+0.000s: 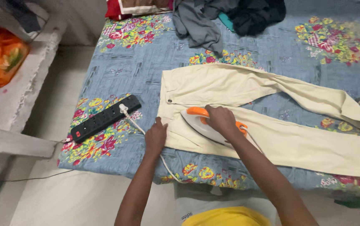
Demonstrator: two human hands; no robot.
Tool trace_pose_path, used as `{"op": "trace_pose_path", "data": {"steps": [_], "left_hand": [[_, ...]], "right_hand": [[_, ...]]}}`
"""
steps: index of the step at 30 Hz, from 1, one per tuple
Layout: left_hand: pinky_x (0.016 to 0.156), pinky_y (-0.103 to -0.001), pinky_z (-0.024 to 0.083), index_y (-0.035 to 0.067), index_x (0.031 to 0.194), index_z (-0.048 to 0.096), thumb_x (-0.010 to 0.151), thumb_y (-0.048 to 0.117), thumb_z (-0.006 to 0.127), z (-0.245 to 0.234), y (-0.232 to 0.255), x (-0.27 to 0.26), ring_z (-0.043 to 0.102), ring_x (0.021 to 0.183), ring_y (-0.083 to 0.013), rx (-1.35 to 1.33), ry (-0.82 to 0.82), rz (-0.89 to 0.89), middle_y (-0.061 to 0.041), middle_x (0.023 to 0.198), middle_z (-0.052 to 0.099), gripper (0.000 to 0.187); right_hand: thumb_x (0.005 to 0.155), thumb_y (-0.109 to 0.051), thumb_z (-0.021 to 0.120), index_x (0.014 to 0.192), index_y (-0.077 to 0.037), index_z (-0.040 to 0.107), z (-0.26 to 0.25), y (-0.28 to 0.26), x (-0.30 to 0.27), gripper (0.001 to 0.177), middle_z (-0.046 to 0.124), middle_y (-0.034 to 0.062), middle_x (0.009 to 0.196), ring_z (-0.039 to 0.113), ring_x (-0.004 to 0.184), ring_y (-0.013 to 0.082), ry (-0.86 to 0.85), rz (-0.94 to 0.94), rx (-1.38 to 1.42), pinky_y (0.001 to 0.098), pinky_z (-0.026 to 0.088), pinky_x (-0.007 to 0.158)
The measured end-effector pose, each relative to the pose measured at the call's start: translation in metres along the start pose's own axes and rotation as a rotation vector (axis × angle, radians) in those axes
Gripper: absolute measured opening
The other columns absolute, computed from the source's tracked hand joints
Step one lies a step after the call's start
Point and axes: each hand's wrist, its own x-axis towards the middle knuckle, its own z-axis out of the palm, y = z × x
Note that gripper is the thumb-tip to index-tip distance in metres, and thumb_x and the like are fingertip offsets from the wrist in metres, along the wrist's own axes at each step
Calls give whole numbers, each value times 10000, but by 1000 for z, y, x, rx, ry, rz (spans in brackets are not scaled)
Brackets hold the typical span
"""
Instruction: The person irons a pair of cream-colored trousers on a bed, smoothing the fabric with an electric iron. After finishing the trousers, the person folds them and places them on a stack of other clothes. Finally, the person picks up a black shirt, unfolds it, and lays it flat on the bed.
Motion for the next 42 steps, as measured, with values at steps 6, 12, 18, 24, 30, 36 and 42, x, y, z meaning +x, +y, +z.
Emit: {"op": "trace_pose_path", "data": {"steps": [6,12,18,24,30,36,42], "left_hand": [[567,-525,556,56,1372,472,1007,388,604,10,-9,-1,710,678,-423,108,47,102,-208,854,719,512],[562,-539,546,80,1438,452,1007,376,584,8,-8,-7,697,649,-422,86,142,147,-193,871,715,540],[743,-471,550,119,1432,536,947,319,631,-18,23,-15,652,1028,-325,274,81,82,-148,1096,652,532],[1035,-531,439,103,1334,620,933,197,617,42,96,12,537,1292,-298,-53,136,365,-117,1345,602,412],[1127,-629,262,140,1533,434,921,468,603,73,135,16,303,1486,-327,60,21,361,-99,1589,399,714],[1147,-643,220,151,1554,404,920,504,573,67,132,18,264,1514,-326,105,3,372,-83,1649,336,745],[1153,-658,229,162,1581,417,922,432,571,90,146,14,258,1534,-367,278,36,311,-108,1672,330,729]], "right_hand": [[821,-327,753,1171,-167,658,4,11,5,397,740,171,885,716,868,390,-106,-155,-24,537,551,735],[887,-419,734,1146,-83,645,-8,48,-27,433,733,225,892,723,877,410,31,196,-25,537,558,759],[887,-353,723,1137,-74,651,-10,74,-24,382,736,215,846,729,824,412,117,203,-7,541,558,699],[889,-259,688,1155,-74,647,1,68,-19,326,730,203,823,733,797,388,62,27,-74,520,561,671],[917,-338,676,1235,-16,581,-9,124,-72,463,716,236,781,729,735,423,130,258,-64,548,558,628],[917,-385,695,1164,-62,610,-46,199,-132,415,736,230,849,739,807,425,119,517,-105,559,580,668],[923,-365,702,1161,-60,607,-34,201,-130,398,730,244,854,729,803,442,176,518,-99,567,567,683]]}}
